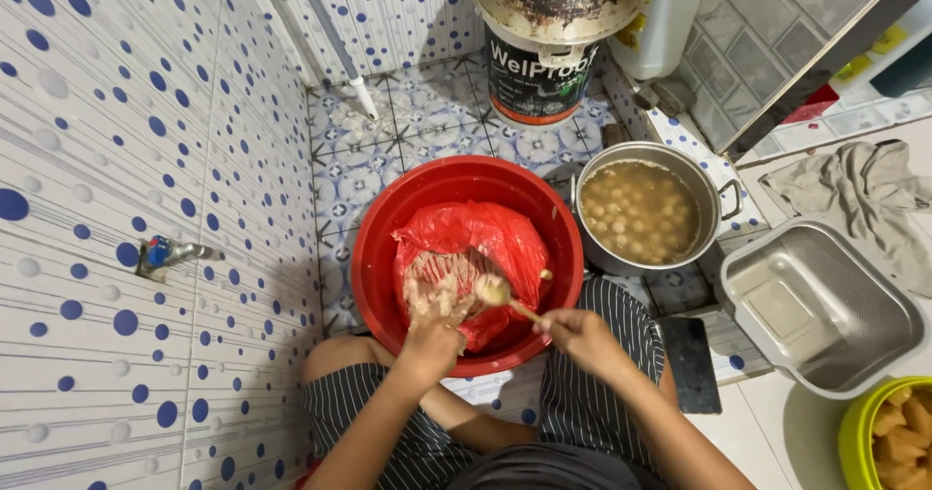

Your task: Forming meatballs from a meat mixture using hands and a spoon and placing them into a pot of boiling water.

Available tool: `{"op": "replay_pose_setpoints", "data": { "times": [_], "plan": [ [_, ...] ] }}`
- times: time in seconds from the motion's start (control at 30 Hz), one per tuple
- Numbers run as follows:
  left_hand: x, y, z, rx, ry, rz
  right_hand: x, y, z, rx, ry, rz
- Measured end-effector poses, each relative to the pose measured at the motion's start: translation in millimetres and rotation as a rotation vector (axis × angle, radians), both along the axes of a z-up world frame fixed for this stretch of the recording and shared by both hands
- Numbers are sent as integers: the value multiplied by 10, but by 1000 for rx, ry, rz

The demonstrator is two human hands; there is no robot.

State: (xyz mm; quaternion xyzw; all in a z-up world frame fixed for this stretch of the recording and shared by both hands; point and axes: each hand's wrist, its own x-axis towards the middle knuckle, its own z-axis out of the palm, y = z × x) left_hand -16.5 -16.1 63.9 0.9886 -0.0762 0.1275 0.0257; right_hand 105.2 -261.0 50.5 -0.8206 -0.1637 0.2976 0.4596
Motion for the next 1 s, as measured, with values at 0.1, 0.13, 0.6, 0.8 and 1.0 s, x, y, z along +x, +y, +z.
{"op": "replay_pose_setpoints", "data": {
  "times": [0.1,0.13,0.6,0.8,1.0],
  "plan": [
    [76,215,-582,-307,74,-153,-112,52,343,40,-78,-41],
    [76,240,-750,-356,110,-155,-152,70,398,30,-152,-31],
    [53,132,-537,-494,192,-244,-94,74,179,218,-85,120],
    [65,-2,-143,-597,283,-194,-67,110,329,-34,-106,-21],
    [120,143,-696,-406,236,-299,-176,116,407,66,-277,133]
  ]
}}
